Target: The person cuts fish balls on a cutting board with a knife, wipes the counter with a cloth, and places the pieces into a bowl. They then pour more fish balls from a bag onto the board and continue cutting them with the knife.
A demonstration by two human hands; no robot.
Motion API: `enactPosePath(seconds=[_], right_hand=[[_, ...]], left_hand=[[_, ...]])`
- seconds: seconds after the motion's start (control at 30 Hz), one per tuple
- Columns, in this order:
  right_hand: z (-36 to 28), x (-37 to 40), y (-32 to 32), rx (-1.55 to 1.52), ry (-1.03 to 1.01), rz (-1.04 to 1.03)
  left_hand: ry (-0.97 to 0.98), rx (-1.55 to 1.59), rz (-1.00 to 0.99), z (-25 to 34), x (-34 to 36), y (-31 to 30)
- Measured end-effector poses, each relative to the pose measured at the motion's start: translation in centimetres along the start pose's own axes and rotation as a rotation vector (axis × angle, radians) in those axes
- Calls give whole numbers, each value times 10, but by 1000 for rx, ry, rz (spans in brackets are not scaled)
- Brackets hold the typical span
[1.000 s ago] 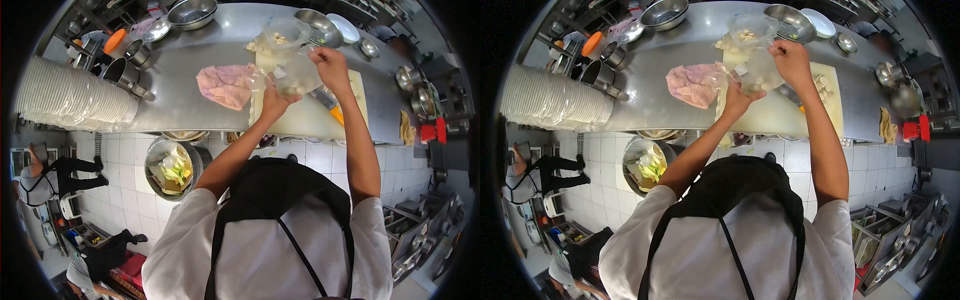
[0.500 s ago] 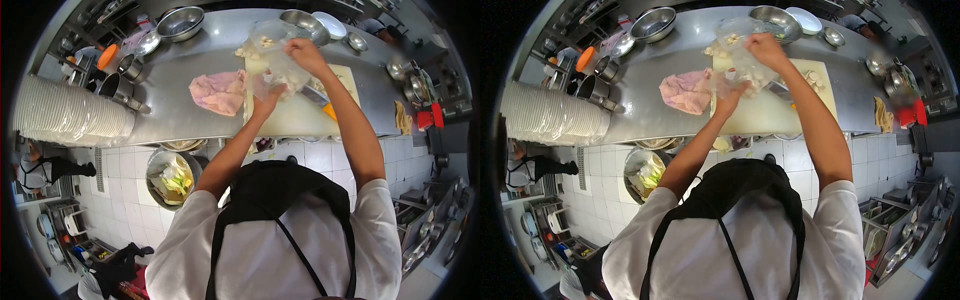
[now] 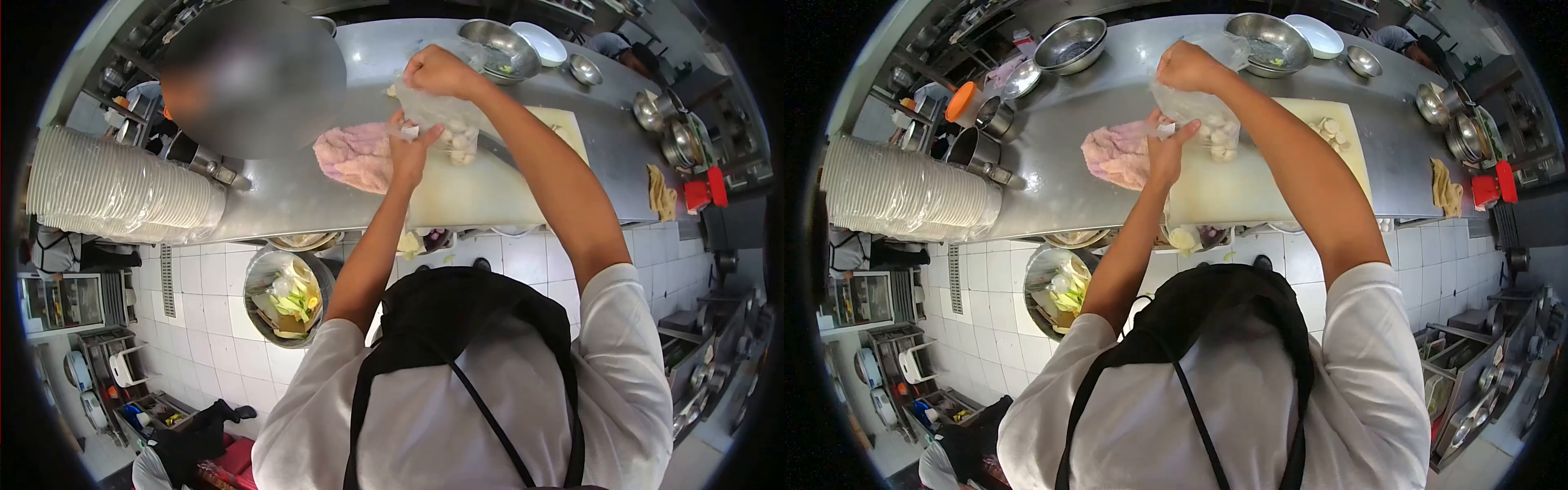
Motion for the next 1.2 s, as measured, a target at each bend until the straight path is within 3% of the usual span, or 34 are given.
enactPosePath(seconds=[0.17, 0.27, 0.37, 0.43, 0.47, 0.57, 0.63, 0.7, 0.73, 0.8, 0.87, 0.93, 0.97, 1.0, 1.07, 1.13, 1.2], right_hand=[[11, 6, -46, 213, -126, 79], [70, 18, -67, 221, -121, 536], [75, 62, -54, -233, 247, 444], [91, 75, -27, -374, 158, 298], [101, 79, -12, -444, 110, 228], [107, 89, 30, -18, -17, 529], [108, 98, 46, 87, -240, 577], [111, 98, 61, 260, -490, 648], [115, 96, 64, 318, -484, 644], [123, 92, 75, 408, -506, 570], [129, 88, 70, 393, -513, 373], [154, 65, 58, 565, -601, 267], [143, 76, 55, 509, -598, 269], [132, 76, 52, 355, -360, 262], [122, 75, 45, 176, -123, 256], [111, 68, 41, 103, -137, 286], [118, 66, 25, 90, -153, 361]], left_hand=[[-120, 66, -139, -9, -18, 1], [-132, 121, -108, -12, -21, 4], [-121, 220, -115, -20, -25, 5], [-116, 253, -132, -23, -23, 9], [-82, 123, -94, -24, -21, 12], [74, -207, 21, -18, -10, 15], [231, -346, 99, -16, 1, 11], [242, -408, 97, -17, 8, 7], [240, -441, 110, -20, 14, 1], [98, -850, -162, -44, 13, -2], [411, -667, 66, -63, 17, 8], [401, -701, 132, -95, -4, 17], [330, -746, 138, -53, 16, 17], [231, -707, 144, -65, 8, 17], [110, -515, 184, -64, 5, 10], [75, -222, 241, -23, 14, 9], [187, -296, 419, -44, -3, 10]])
Point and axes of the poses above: each hand's wrist, its own x-axis away from the middle knuckle, its own y-axis out of the palm, z = x × y, the point moved 1 cm from there along -x, towards the middle knuckle, and after that the axes turned 9 degrees about -x, right-handed, at the moved point
